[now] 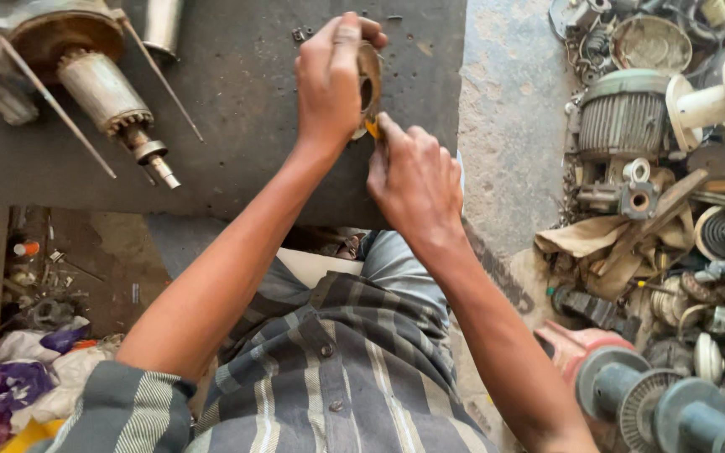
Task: The person cleans a circular metal part using a wire brush and a small scraper. They repeatedly scrub the inner and outer surfaces of the part while holding it on a workbench in a cluttered workshop.
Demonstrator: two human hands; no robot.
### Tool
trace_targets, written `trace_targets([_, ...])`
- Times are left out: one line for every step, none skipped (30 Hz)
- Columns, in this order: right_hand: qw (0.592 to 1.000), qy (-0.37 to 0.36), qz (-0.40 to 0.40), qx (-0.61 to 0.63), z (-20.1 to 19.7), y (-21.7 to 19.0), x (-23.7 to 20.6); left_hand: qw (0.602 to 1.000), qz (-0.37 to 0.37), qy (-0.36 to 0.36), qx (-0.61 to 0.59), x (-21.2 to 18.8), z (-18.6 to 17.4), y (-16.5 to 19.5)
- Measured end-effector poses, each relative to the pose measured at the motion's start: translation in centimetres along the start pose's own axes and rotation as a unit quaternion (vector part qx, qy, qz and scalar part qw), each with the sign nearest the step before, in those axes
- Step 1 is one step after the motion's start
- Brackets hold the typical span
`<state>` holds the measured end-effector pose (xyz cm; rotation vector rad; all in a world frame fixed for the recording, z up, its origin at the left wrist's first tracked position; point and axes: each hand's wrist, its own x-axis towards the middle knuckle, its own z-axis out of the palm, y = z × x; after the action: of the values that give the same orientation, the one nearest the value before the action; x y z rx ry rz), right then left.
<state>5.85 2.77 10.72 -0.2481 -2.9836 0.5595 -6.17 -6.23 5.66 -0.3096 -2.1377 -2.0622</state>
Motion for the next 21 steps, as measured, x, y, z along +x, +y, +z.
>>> trace_targets([1.000, 0.007, 0.001, 0.003, 0.0, -0.1, -0.1, 1.000, -0.003, 0.011, -0.027, -0.6, -0.3, 0.0])
trace_targets([1.000, 0.010, 0.009, 0.011, 0.1, -0.2, -0.2, 0.998, -0.005, 0.023, -0.054, -1.0, -0.5, 0.0])
trace_targets([1.000, 0.015, 0.015, 0.019, 0.2, -0.3, -0.3, 0.996, -0.005, 0.036, -0.080, -1.3, -0.6, 0.1])
trace_targets([0.999, 0.019, 0.020, 0.027, 0.3, -0.4, -0.4, 0.995, -0.006, 0.040, -0.089, -1.6, -0.7, 0.0])
trace_targets([0.999, 0.013, 0.026, 0.029, 0.3, -0.4, -0.6, 0.994, -0.005, 0.044, -0.097, -1.8, -0.8, 0.0])
trace_targets([0.999, 0.007, 0.031, 0.031, 0.4, -0.4, -0.8, 0.993, -0.005, 0.049, -0.106, -1.9, -0.7, -0.1])
trace_targets([0.999, 0.003, 0.034, 0.033, 0.5, -0.4, -0.8, 0.994, 0.008, 0.046, -0.098, -1.9, -0.6, -0.1])
trace_targets([0.999, 0.024, 0.024, 0.035, 0.6, -0.3, -0.8, 0.995, 0.023, 0.043, -0.090, -1.9, -0.6, -0.2])
trace_targets([0.998, 0.040, 0.018, 0.037, 0.7, -0.2, -0.7, 0.995, 0.033, 0.039, -0.081, -2.0, -0.5, -0.2])
trace_targets([0.998, 0.050, 0.014, 0.039, 0.8, -0.1, -0.8, 0.996, 0.020, 0.039, -0.080, -2.0, -0.4, -0.2])
trace_targets([0.998, 0.051, 0.019, 0.045, 0.9, -0.1, -0.9, 0.996, 0.010, 0.039, -0.081, -1.8, -0.4, -0.2])
trace_targets([0.997, 0.053, 0.022, 0.050, 1.1, -0.1, -0.9, 0.996, 0.001, 0.040, -0.081, -1.8, -0.4, -0.2])
trace_targets([0.996, 0.058, 0.023, 0.056, 1.2, -0.1, -0.9, 0.996, 0.000, 0.040, -0.080, -1.7, -0.4, -0.2])
trace_targets([0.996, 0.059, 0.020, 0.065, 1.2, 0.0, -1.0, 0.996, 0.002, 0.041, -0.079, -1.6, -0.5, -0.2])
trace_targets([0.995, 0.057, 0.018, 0.075, 1.3, -0.1, -1.0, 0.996, 0.001, 0.043, -0.076, -1.5, -0.6, -0.3])
trace_targets([0.995, 0.056, 0.013, 0.085, 1.3, -0.1, -1.1, 0.997, 0.008, 0.047, -0.068, -1.4, -0.6, -0.2])
trace_targets([0.994, 0.074, 0.011, 0.079, 1.3, -0.1, -1.1, 0.997, 0.014, 0.051, -0.062, -1.4, -0.7, -0.3])
trace_targets([0.994, 0.084, 0.012, 0.074, 1.3, -0.1, -1.1, 0.997, 0.012, 0.053, -0.054, -1.4, -0.7, -0.3])
trace_targets([0.993, 0.092, 0.015, 0.067, 1.2, -0.1, -1.1, 0.997, 0.001, 0.047, -0.062, -1.4, -0.8, -0.3])
trace_targets([0.994, 0.075, 0.018, 0.073, 1.1, -0.1, -1.2, 0.997, -0.007, 0.042, -0.070, -1.4, -0.8, -0.3])
trace_targets([0.995, 0.061, 0.018, 0.078, 1.0, -0.1, -1.3, 0.996, -0.010, 0.039, -0.080, -1.4, -0.8, -0.2])
